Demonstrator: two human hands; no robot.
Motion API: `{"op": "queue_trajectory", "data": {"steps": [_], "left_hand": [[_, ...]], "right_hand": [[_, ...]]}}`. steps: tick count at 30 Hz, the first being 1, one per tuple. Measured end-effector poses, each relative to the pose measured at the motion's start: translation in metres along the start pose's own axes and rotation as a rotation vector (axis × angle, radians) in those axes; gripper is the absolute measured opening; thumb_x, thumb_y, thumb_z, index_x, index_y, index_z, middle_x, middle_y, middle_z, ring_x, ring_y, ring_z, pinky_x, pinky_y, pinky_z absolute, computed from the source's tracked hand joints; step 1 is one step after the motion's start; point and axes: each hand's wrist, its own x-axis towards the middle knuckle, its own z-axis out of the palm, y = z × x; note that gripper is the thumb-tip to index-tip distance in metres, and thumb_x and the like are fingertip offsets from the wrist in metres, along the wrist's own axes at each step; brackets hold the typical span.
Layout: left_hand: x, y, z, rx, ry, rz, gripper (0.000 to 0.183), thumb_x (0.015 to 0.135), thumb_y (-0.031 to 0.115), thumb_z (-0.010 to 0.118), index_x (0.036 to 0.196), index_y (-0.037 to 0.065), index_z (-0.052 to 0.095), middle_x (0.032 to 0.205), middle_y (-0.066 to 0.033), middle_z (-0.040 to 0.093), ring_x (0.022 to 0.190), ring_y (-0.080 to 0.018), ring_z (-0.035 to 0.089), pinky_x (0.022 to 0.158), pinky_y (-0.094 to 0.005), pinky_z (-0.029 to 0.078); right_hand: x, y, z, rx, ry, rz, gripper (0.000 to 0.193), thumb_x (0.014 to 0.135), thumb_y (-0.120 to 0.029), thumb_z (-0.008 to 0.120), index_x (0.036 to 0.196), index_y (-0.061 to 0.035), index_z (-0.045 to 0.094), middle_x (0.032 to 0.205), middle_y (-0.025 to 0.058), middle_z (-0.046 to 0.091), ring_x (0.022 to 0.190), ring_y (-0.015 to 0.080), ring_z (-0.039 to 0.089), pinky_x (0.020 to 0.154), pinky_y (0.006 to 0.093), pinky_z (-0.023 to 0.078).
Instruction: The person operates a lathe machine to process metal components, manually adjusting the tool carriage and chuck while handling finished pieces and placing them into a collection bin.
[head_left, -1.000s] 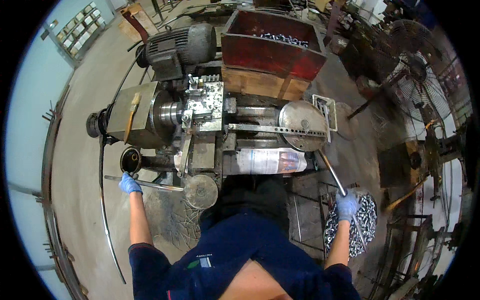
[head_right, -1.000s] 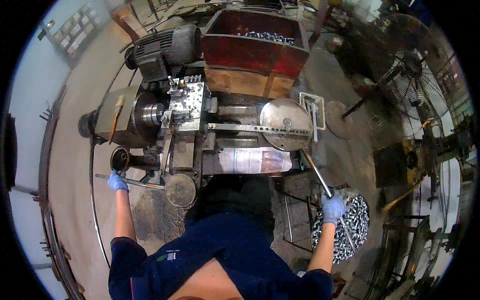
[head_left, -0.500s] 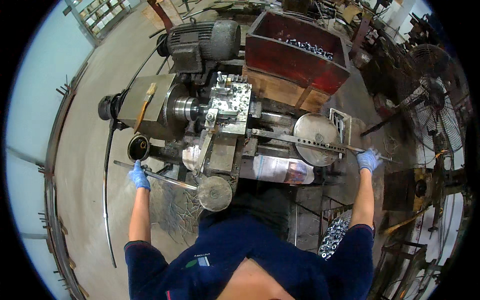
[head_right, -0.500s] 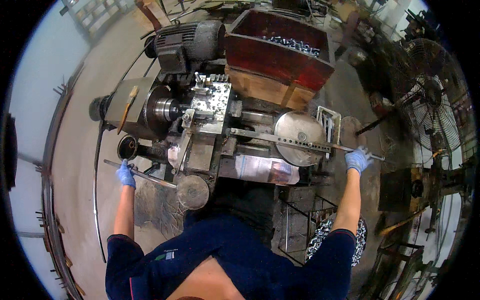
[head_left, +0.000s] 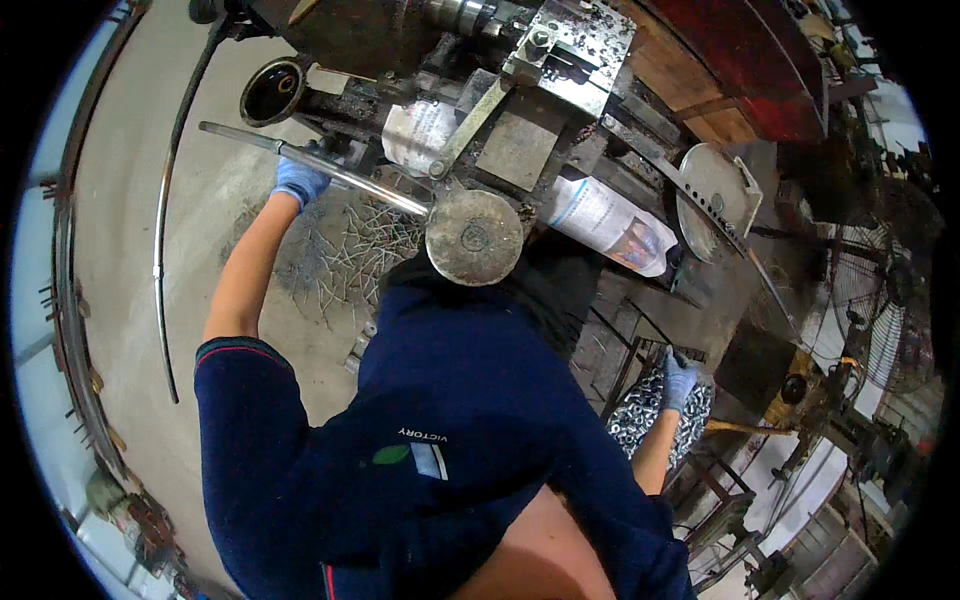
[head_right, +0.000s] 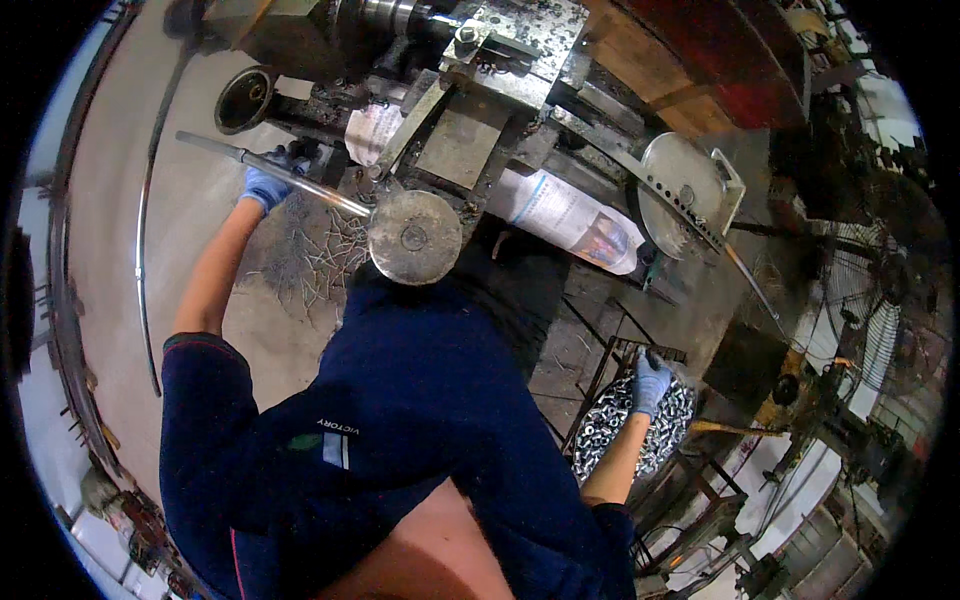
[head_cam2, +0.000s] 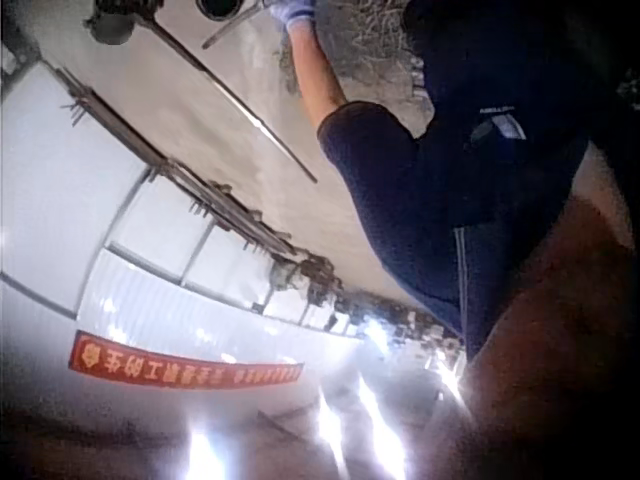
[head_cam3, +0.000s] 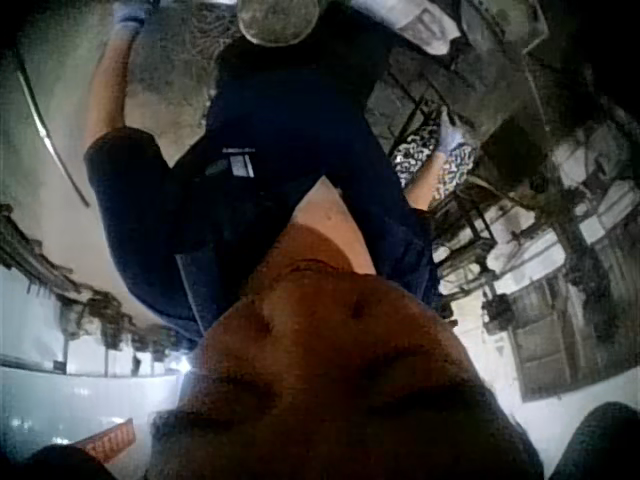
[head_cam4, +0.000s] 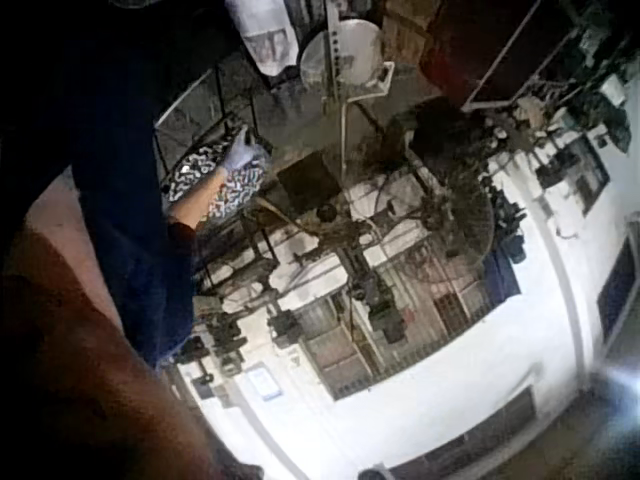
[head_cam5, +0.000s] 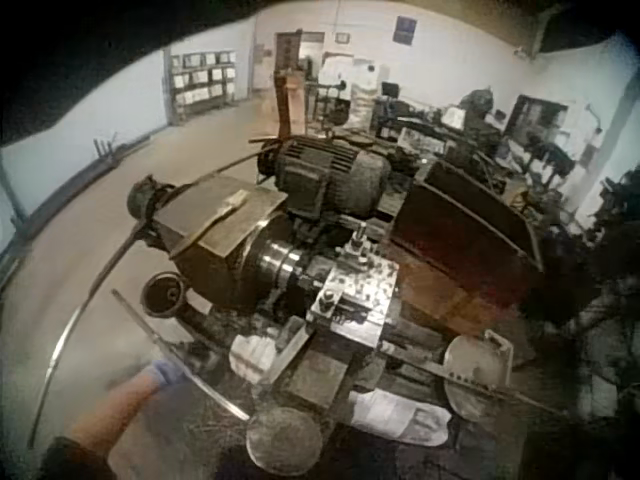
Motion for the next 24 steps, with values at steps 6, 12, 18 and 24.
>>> {"op": "queue_trajectory", "data": {"steps": [6,12,18,24], "left_hand": [[0.011,0.012,0.031,-0.369,0.062,-0.296,0.056,0.084,0.059,0.035,0.089,0.009,0.060,0.086,-0.0193,0.063,0.085,-0.0363,0.059,0.072,-0.0446,0.046],[0.009,0.020,0.047,-0.366,0.117,-0.190,0.051,0.080,0.056,0.042,0.100,0.011,0.058,0.094,-0.0196,0.062,0.087,-0.0377,0.059,0.074,-0.0465,0.047],[0.015,0.001,0.070,-0.439,0.027,-0.224,0.037,0.078,0.041,0.052,0.101,0.012,0.059,0.098,-0.0178,0.062,0.092,-0.0361,0.058,0.076,-0.0446,0.047],[-0.038,-0.030,0.021,-0.653,-0.135,-0.120,0.042,0.082,0.039,0.052,0.112,0.011,0.057,0.107,-0.0174,0.059,0.100,-0.0360,0.054,0.083,-0.0437,0.044]], "right_hand": [[-0.017,-0.007,0.003,0.044,-0.056,0.035,0.032,0.078,-0.025,0.067,0.093,0.0033,0.064,0.092,0.0149,0.066,0.083,0.0203,0.061,0.078,0.0299,0.046],[-0.028,-0.081,-0.007,0.131,-0.052,-0.029,0.027,0.078,-0.020,0.068,0.090,0.0037,0.065,0.085,0.0092,0.067,0.074,0.0116,0.058,0.072,0.0254,0.046],[-0.005,-0.113,-0.032,0.167,0.049,-0.212,0.023,0.075,-0.017,0.072,0.085,0.0023,0.066,0.079,0.0060,0.066,0.070,0.0093,0.057,0.070,0.0245,0.046],[0.006,-0.252,-0.047,0.140,0.062,-0.588,0.023,0.075,-0.016,0.071,0.087,0.0019,0.066,0.079,0.0046,0.066,0.069,0.0079,0.055,0.068,0.0237,0.046]]}}
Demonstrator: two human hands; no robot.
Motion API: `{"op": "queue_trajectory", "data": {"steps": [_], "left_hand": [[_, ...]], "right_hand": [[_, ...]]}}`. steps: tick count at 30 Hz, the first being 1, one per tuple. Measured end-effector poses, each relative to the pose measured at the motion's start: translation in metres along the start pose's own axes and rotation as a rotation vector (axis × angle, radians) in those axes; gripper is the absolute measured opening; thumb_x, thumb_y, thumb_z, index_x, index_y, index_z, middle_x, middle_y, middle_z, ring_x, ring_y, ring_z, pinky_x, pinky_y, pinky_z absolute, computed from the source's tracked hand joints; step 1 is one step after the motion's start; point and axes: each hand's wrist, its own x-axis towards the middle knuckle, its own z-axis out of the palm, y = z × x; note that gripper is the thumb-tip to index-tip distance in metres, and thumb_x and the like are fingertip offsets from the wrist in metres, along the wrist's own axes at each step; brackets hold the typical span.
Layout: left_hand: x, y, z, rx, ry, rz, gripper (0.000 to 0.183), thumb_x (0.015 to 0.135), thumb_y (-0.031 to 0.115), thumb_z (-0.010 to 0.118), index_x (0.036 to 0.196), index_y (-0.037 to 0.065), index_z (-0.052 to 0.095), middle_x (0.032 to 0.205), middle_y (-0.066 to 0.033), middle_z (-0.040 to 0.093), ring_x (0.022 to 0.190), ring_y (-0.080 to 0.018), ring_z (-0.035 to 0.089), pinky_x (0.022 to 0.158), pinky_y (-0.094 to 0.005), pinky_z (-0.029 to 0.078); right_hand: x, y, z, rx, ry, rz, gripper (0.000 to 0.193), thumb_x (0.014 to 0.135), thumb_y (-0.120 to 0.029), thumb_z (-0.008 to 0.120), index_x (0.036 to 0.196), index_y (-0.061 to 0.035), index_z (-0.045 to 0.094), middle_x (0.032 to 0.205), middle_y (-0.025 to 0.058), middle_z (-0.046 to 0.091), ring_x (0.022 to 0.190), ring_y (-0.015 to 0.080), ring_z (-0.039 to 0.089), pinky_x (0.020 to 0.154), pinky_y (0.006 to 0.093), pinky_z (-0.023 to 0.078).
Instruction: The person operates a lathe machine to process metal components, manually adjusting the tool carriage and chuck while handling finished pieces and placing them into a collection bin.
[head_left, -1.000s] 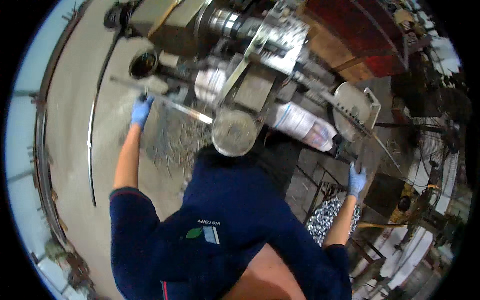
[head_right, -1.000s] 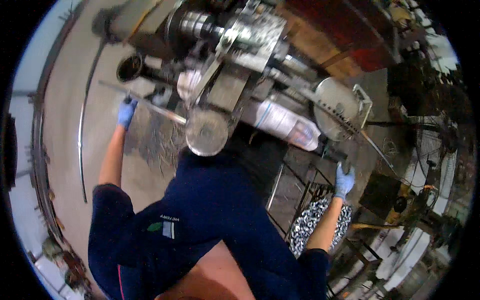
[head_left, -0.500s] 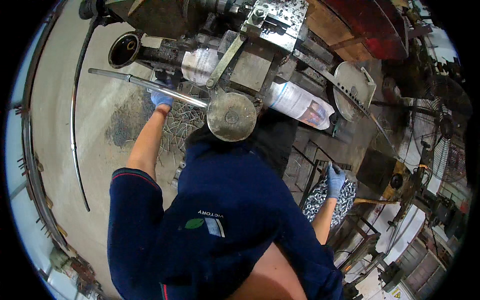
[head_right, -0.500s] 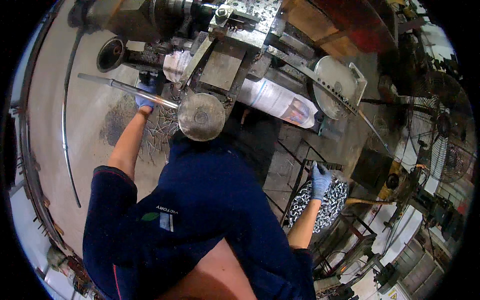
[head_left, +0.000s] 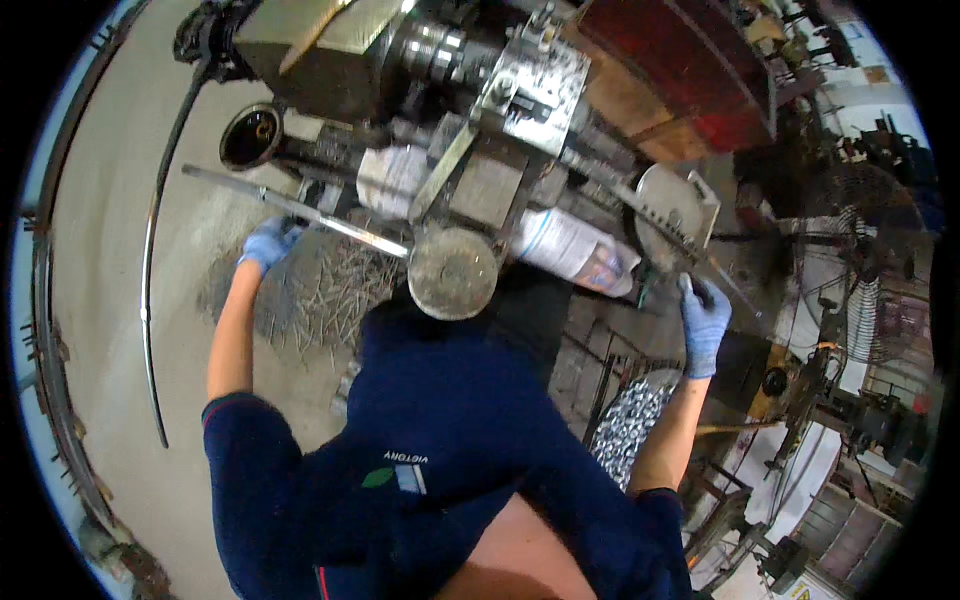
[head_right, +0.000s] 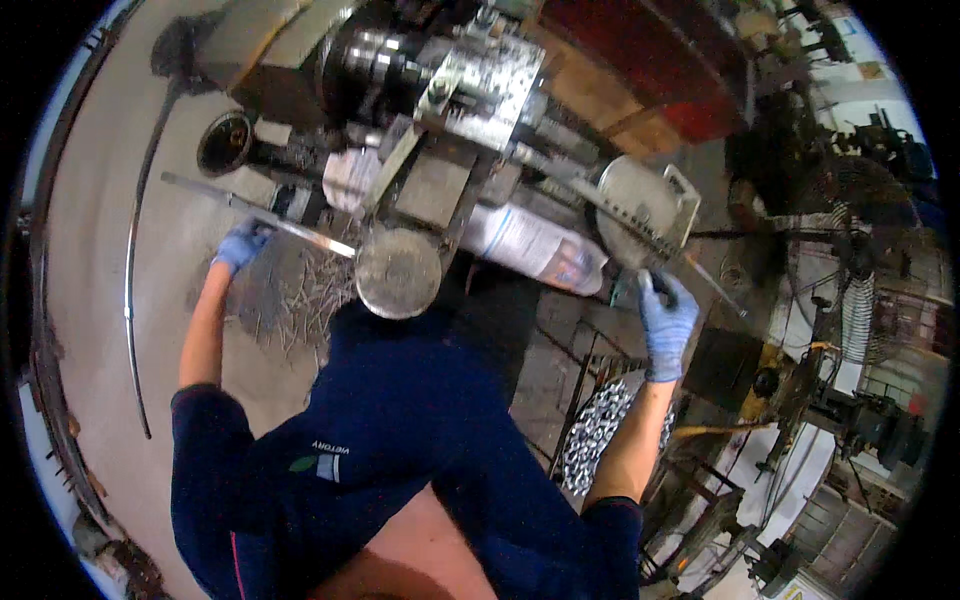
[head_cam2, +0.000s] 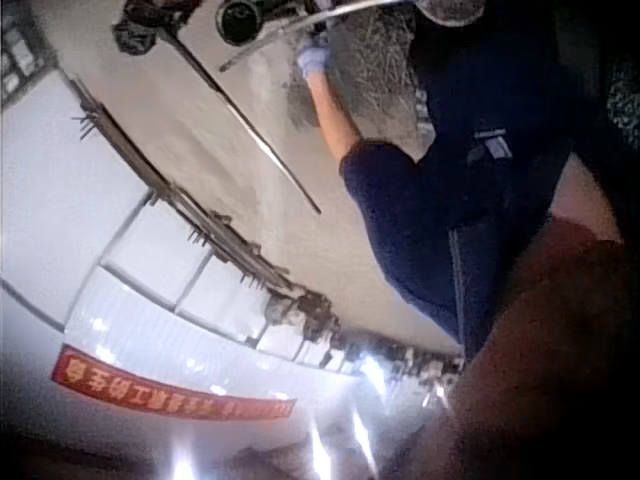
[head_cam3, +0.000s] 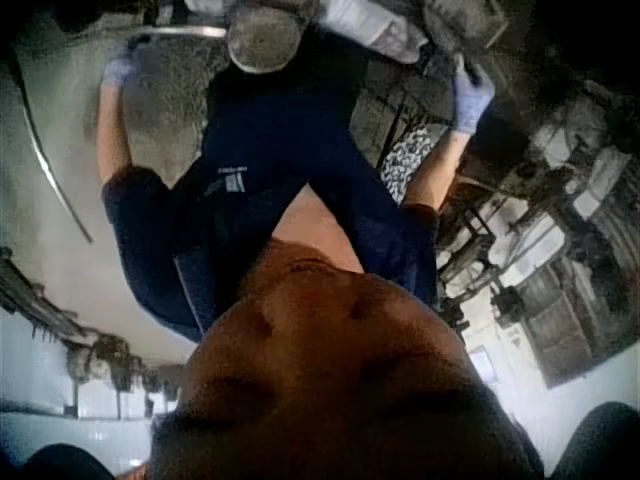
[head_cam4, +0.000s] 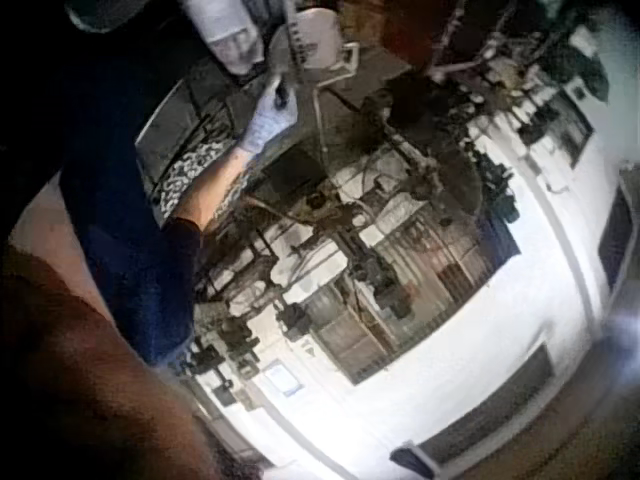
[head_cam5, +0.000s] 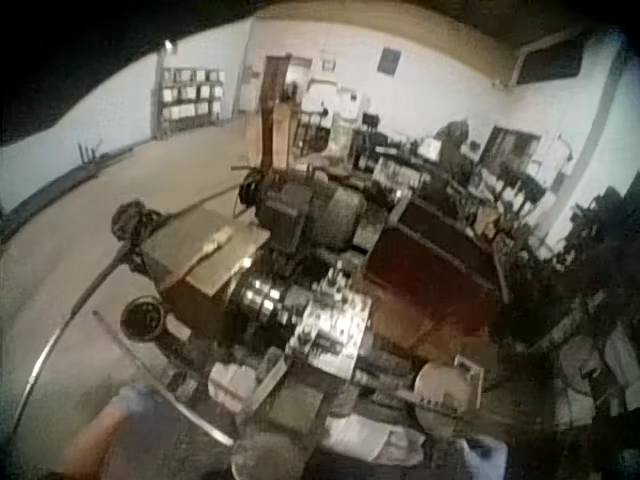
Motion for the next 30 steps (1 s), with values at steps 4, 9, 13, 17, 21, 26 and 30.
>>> {"op": "queue_trajectory", "data": {"steps": [4,9,13,17,21,26,30], "left_hand": [[-0.044,-0.018,-0.080,-0.468,0.324,-0.058,0.042,0.086,0.034,0.053,0.116,0.005,0.055,0.097,-0.0129,0.064,0.074,-0.0181,0.060,0.066,-0.0325,0.048],[-0.105,-0.060,-0.174,-0.318,0.894,-0.033,0.039,0.089,0.035,0.049,0.112,0.005,0.058,0.083,-0.0082,0.062,0.065,-0.0140,0.055,0.060,-0.0280,0.046],[-0.117,-0.139,-0.173,-0.343,0.696,-0.456,0.051,0.086,0.052,0.044,0.102,0.007,0.061,0.082,-0.0125,0.064,0.072,-0.0241,0.060,0.063,-0.0342,0.047],[-0.125,-0.043,-0.121,-0.023,0.748,-0.515,0.058,0.080,0.064,0.041,0.081,0.009,0.059,0.079,-0.0171,0.063,0.075,-0.0372,0.060,0.066,-0.0464,0.045],[-0.149,0.043,-0.106,0.081,0.689,-0.604,0.050,0.079,0.058,0.048,0.082,0.009,0.058,0.079,-0.0172,0.063,0.076,-0.0362,0.060,0.066,-0.0460,0.045],[-0.136,0.029,-0.111,0.029,0.681,-0.547,0.039,0.079,0.046,0.054,0.089,0.009,0.059,0.081,-0.0180,0.063,0.077,-0.0360,0.061,0.069,-0.0440,0.047],[-0.126,0.030,-0.117,0.063,0.722,-0.518,0.045,0.079,0.046,0.054,0.104,0.008,0.057,0.086,-0.0183,0.063,0.081,-0.0352,0.061,0.072,-0.0429,0.047]], "right_hand": [[0.054,-0.143,0.025,0.178,-0.072,-0.333,0.024,0.075,-0.015,0.069,0.092,0.0015,0.066,0.081,0.0044,0.065,0.073,0.0080,0.056,0.069,0.0229,0.046],[0.104,-0.259,0.088,-0.038,-0.204,-0.779,0.032,0.070,-0.037,0.067,0.085,-0.0084,0.068,0.084,0.0116,0.063,0.083,0.0261,0.060,0.074,0.0348,0.047],[0.125,-0.300,0.160,-0.316,-0.493,-0.801,0.046,0.070,-0.052,0.061,0.085,-0.0096,0.069,0.086,0.0142,0.064,0.083,0.0300,0.060,0.077,0.0370,0.046],[0.123,-0.305,0.202,-0.508,-0.514,-0.752,0.050,0.066,-0.052,0.065,0.084,-0.0060,0.068,0.073,0.0173,0.064,0.070,0.0316,0.063,0.070,0.0387,0.049],[0.121,-0.297,0.209,-0.411,-0.451,-0.805,0.049,0.066,-0.052,0.065,0.081,-0.0051,0.067,0.074,0.0178,0.064,0.072,0.0309,0.063,0.069,0.0380,0.049],[0.125,-0.297,0.220,-0.450,-0.414,-0.790,0.049,0.067,-0.048,0.063,0.086,-0.0029,0.062,0.077,0.0206,0.062,0.077,0.0351,0.061,0.071,0.0389,0.048],[0.122,-0.300,0.208,-0.535,-0.386,-0.774,0.054,0.069,-0.054,0.059,0.081,-0.0015,0.064,0.075,0.0208,0.062,0.072,0.0344,0.061,0.069,0.0394,0.048]]}}
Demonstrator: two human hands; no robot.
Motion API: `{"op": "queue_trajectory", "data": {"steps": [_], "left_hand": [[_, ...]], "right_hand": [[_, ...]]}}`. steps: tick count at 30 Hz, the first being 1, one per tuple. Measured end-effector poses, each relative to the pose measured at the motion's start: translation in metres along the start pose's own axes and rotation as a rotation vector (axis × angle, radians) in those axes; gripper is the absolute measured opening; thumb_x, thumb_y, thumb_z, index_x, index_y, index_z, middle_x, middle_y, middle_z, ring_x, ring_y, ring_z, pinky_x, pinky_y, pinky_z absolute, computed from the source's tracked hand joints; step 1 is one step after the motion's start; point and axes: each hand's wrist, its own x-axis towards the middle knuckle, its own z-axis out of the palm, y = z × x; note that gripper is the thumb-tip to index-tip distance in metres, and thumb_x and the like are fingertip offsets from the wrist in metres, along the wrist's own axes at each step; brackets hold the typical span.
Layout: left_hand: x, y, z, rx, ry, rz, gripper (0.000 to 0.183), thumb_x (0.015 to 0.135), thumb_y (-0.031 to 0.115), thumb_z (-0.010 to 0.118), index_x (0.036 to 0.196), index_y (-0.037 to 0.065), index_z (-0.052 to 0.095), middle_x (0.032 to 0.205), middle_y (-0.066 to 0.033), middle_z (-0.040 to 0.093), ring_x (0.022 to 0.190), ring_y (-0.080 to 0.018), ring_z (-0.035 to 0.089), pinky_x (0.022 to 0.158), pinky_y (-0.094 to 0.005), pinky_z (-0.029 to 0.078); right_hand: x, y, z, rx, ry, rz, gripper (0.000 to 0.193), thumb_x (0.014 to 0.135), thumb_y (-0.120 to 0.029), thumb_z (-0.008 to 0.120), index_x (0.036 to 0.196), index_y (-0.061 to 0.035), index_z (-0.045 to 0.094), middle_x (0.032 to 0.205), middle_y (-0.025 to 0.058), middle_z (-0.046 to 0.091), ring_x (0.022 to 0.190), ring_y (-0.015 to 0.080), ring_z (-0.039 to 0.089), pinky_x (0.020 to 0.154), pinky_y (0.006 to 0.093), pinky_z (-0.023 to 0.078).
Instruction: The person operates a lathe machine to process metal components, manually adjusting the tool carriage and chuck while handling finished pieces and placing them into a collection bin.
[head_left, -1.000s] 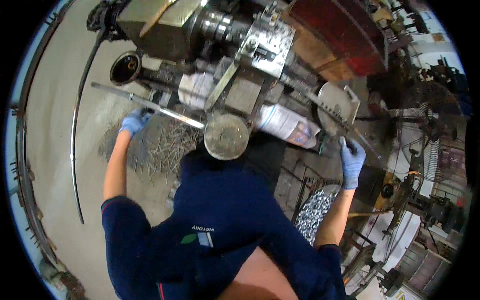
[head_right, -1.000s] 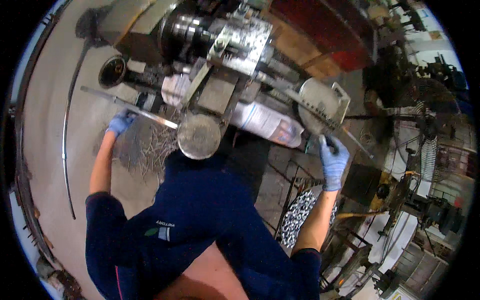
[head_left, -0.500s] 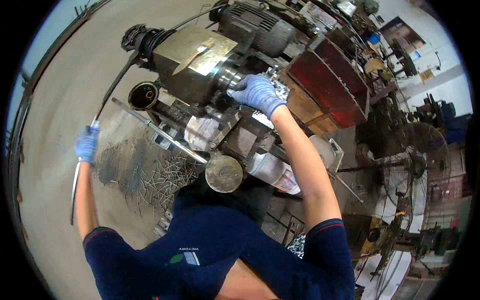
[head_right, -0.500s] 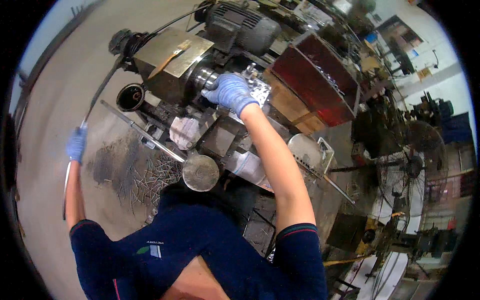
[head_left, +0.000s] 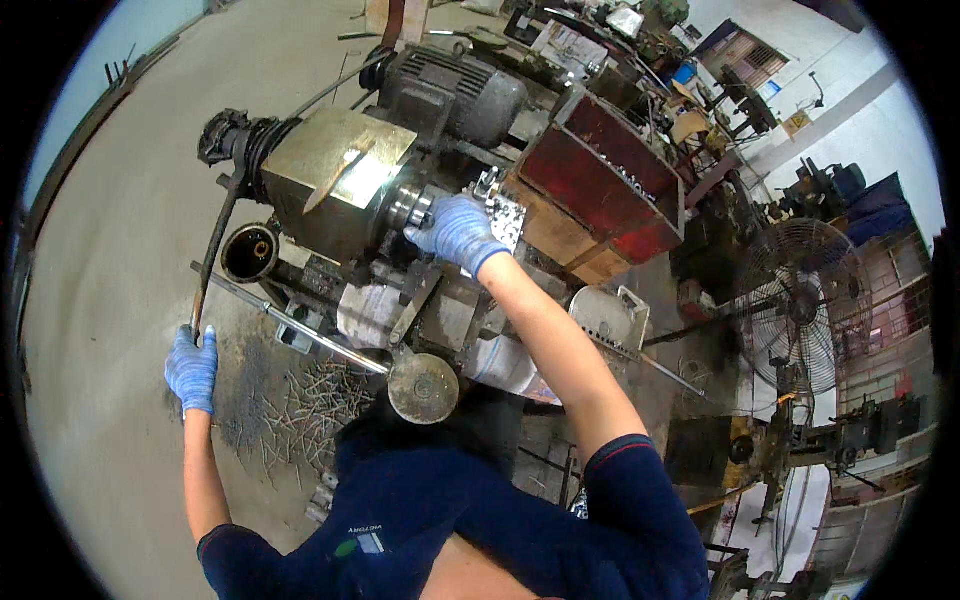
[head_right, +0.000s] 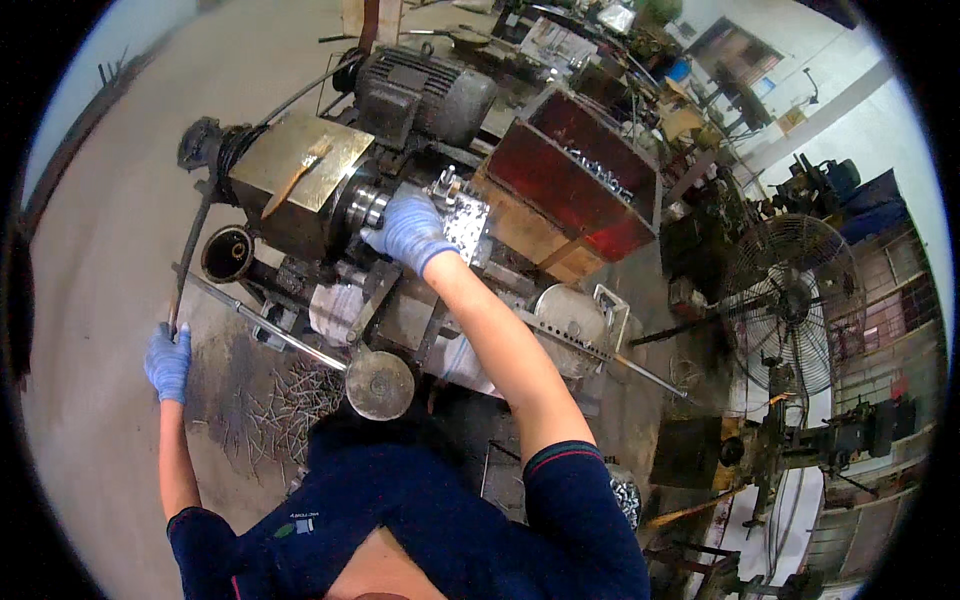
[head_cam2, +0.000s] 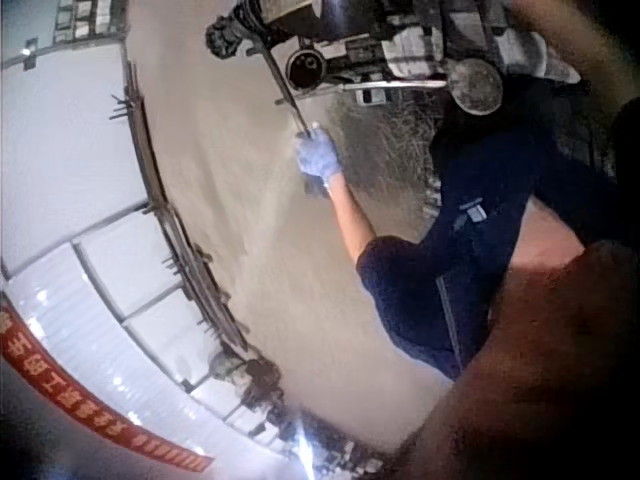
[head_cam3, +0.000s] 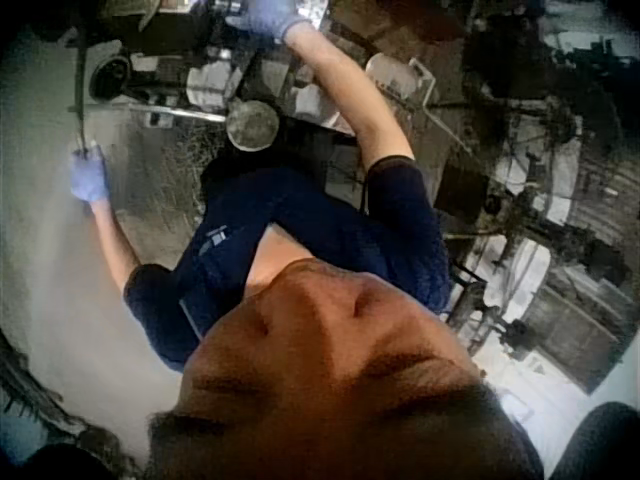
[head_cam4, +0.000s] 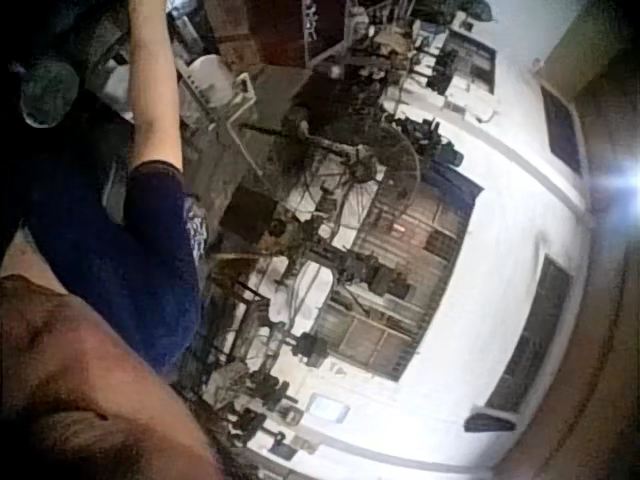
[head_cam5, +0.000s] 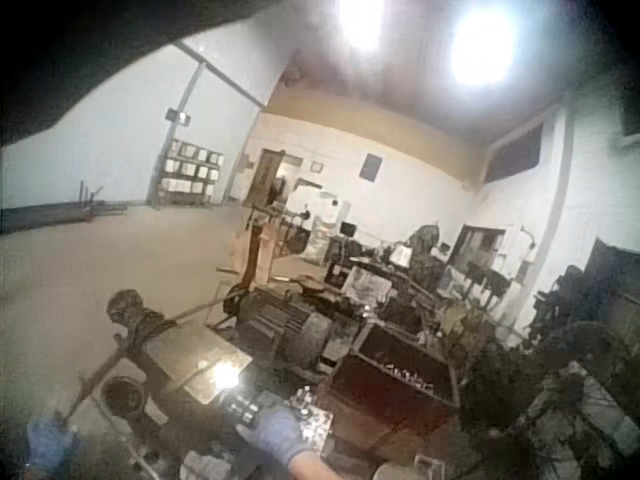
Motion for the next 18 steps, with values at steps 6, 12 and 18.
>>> {"op": "queue_trajectory", "data": {"steps": [6,12,18], "left_hand": [[0.017,-0.005,0.008,-0.003,0.176,0.289,0.046,0.082,0.039,0.055,0.116,0.009,0.053,0.096,-0.0172,0.062,0.085,-0.0319,0.061,0.072,-0.0421,0.047],[0.004,0.115,-0.074,-0.644,0.248,0.452,0.049,0.080,0.034,0.061,0.122,0.010,0.050,0.092,-0.0141,0.062,0.074,-0.0245,0.062,0.065,-0.0358,0.048],[0.031,0.200,-0.053,-0.420,0.363,0.697,0.045,0.084,0.037,0.055,0.123,0.015,0.051,0.082,-0.0115,0.061,0.063,-0.0284,0.060,0.058,-0.0381,0.047]], "right_hand": [[-0.040,0.031,-0.065,0.305,0.193,0.168,0.053,0.073,-0.055,0.057,0.064,-0.0036,0.066,0.063,0.0173,0.060,0.063,0.0307,0.060,0.064,0.0367,0.048],[-0.081,0.157,-0.118,-0.033,0.431,0.359,0.045,0.069,-0.046,0.067,0.092,-0.0083,0.068,0.093,0.0181,0.064,0.088,0.0266,0.062,0.081,0.0343,0.047],[-0.152,0.125,-0.121,0.132,0.675,0.276,0.037,0.068,-0.035,0.071,0.095,-0.0101,0.068,0.119,0.0196,0.052,0.106,0.0344,0.052,0.088,0.0379,0.044]]}}
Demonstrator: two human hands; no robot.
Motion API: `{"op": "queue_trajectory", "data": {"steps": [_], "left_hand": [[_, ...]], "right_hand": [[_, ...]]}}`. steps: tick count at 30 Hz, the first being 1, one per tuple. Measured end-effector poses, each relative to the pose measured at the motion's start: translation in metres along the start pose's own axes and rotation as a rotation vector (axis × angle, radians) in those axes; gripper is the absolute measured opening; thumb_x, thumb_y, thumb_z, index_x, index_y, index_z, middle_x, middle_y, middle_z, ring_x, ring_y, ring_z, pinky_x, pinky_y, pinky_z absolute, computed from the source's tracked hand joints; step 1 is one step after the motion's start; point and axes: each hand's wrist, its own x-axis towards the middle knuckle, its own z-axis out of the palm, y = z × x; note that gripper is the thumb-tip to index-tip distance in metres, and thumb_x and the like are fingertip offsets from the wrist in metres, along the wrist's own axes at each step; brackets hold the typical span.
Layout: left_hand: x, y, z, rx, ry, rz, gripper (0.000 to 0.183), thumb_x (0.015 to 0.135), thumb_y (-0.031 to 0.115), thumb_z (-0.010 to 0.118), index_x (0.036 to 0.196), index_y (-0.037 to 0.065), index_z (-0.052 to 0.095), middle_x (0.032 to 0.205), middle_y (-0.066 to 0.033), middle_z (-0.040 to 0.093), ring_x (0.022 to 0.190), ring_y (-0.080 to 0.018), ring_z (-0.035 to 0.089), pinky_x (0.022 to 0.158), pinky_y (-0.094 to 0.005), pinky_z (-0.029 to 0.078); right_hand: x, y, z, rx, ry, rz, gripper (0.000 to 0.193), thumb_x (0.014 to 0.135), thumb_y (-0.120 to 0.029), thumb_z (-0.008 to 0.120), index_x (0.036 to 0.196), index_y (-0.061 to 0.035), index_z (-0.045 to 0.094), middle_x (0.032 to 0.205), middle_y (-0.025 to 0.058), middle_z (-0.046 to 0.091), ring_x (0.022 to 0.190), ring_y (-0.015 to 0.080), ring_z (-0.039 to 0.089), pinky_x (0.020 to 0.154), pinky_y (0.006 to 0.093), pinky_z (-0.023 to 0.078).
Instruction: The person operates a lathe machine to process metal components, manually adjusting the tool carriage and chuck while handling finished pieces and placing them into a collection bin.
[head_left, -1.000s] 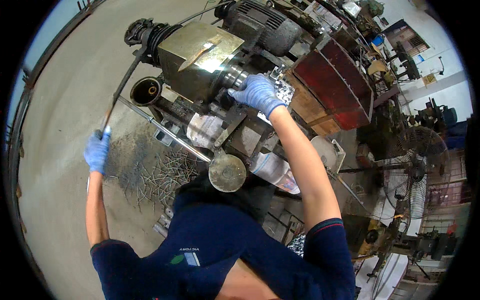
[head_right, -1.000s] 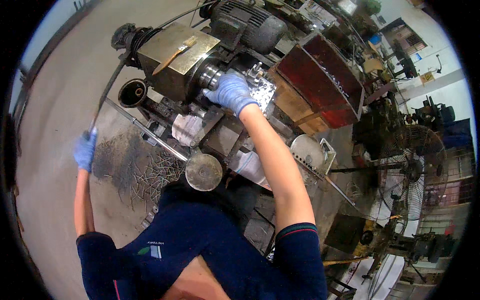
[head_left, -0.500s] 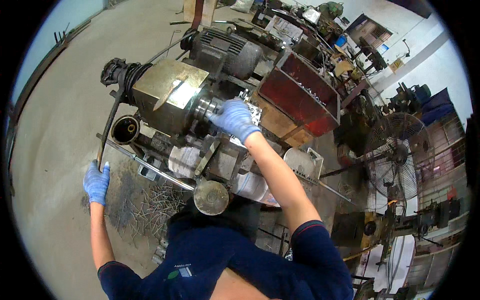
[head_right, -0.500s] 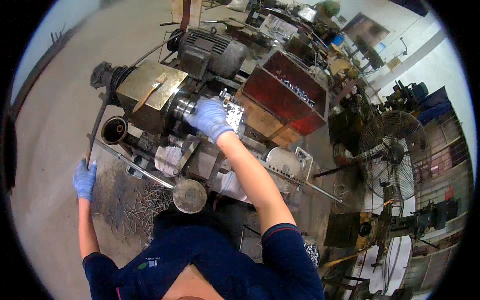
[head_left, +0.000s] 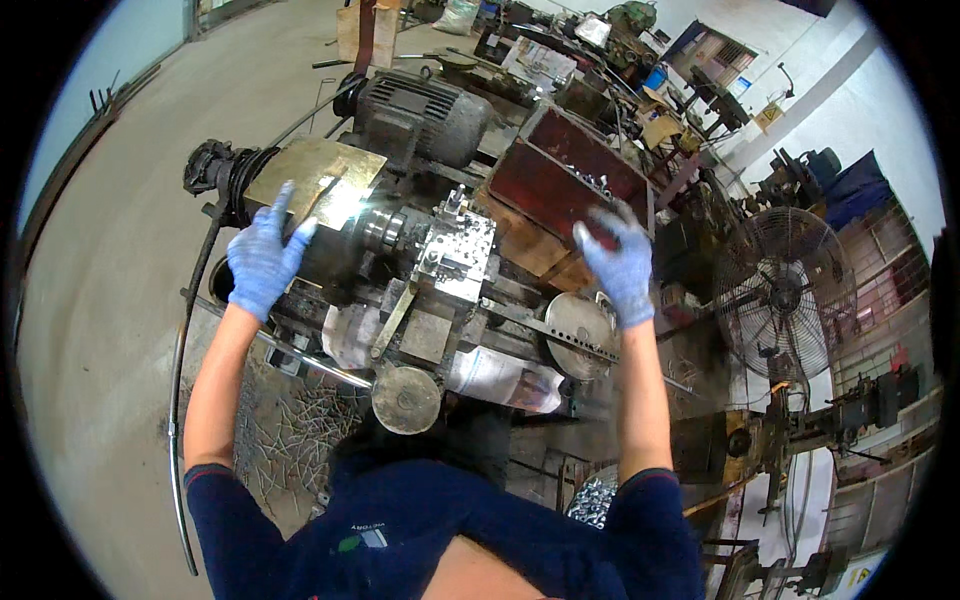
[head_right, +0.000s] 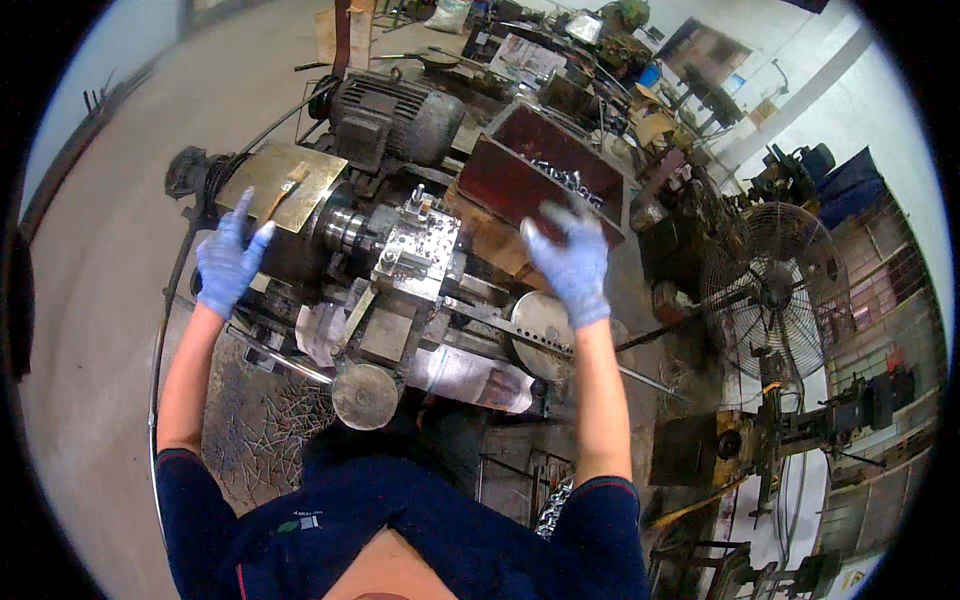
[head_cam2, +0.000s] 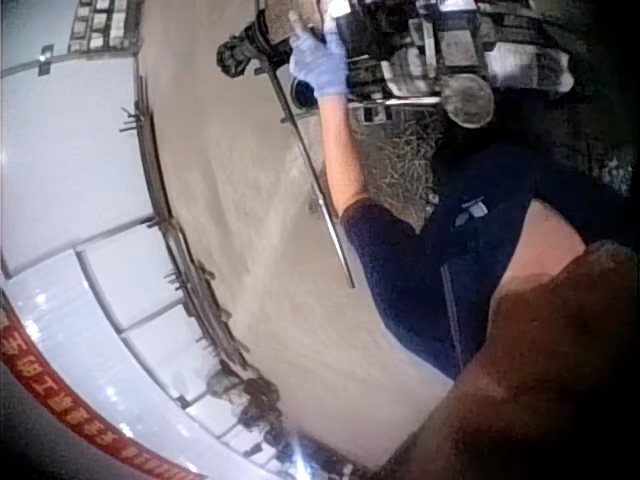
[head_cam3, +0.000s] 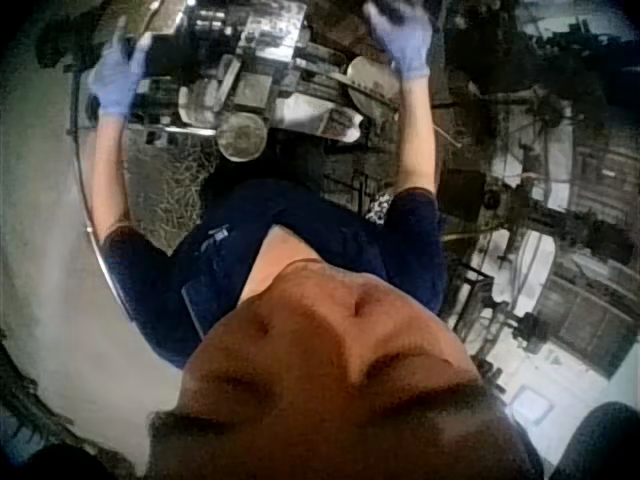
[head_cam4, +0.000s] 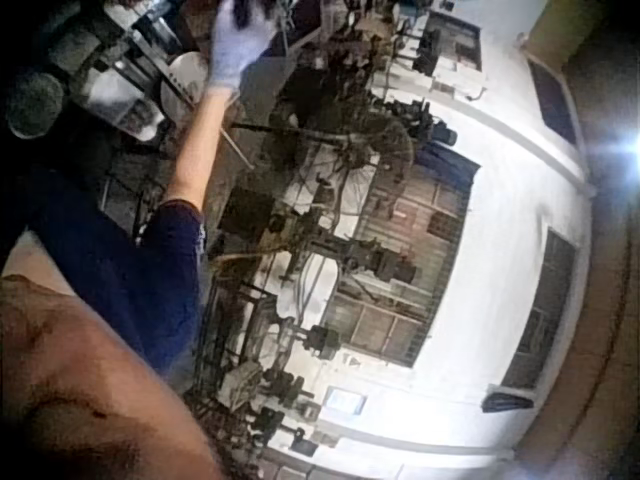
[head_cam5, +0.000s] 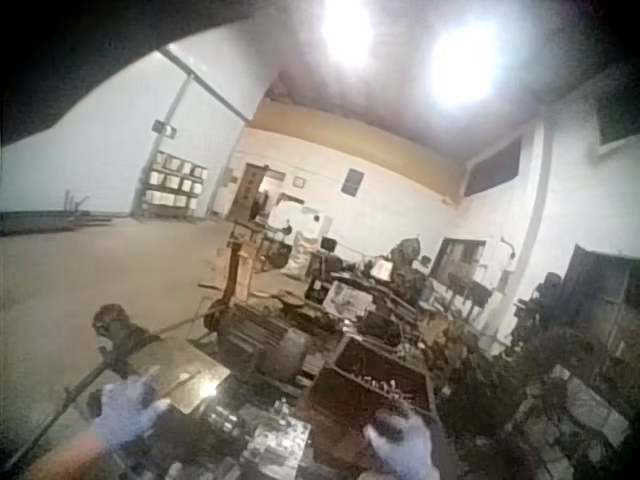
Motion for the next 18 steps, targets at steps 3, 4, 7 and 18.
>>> {"op": "queue_trajectory", "data": {"steps": [3,4,7,18], "left_hand": [[-0.002,-0.020,0.042,-0.059,0.081,0.209,0.038,0.086,0.032,0.052,0.120,0.016,0.053,0.074,-0.0109,0.059,0.057,-0.0282,0.058,0.053,-0.0383,0.046],[-0.003,-0.011,0.038,-0.141,0.075,0.214,0.036,0.087,0.031,0.052,0.119,0.016,0.053,0.072,-0.0110,0.059,0.057,-0.0281,0.058,0.053,-0.0381,0.046],[-0.018,0.032,0.028,-0.337,0.091,0.262,0.028,0.087,0.027,0.051,0.111,0.014,0.058,0.066,-0.0118,0.057,0.056,-0.0278,0.057,0.050,-0.0379,0.044],[-0.041,0.086,0.068,-0.319,-0.301,0.256,0.022,0.084,0.022,0.052,0.094,0.006,0.063,0.068,-0.0146,0.060,0.065,-0.0310,0.058,0.060,-0.0401,0.046]], "right_hand": [[-0.061,-0.002,-0.005,0.043,-0.112,0.044,0.028,0.069,-0.023,0.070,0.090,-0.0052,0.067,0.108,0.0183,0.059,0.098,0.0296,0.059,0.083,0.0347,0.047],[-0.091,0.022,0.001,0.016,-0.106,0.023,0.026,0.069,-0.021,0.070,0.090,-0.0063,0.067,0.107,0.0182,0.060,0.097,0.0296,0.059,0.082,0.0353,0.048],[-0.160,0.041,-0.002,0.145,-0.115,0.197,0.023,0.070,-0.013,0.071,0.090,-0.0023,0.067,0.096,0.0144,0.065,0.085,0.0211,0.063,0.076,0.0282,0.048],[-0.218,0.041,-0.026,0.339,-0.122,0.503,0.028,0.072,-0.017,0.073,0.088,0.0050,0.065,0.082,0.0119,0.067,0.075,0.0128,0.061,0.069,0.0262,0.048]]}}
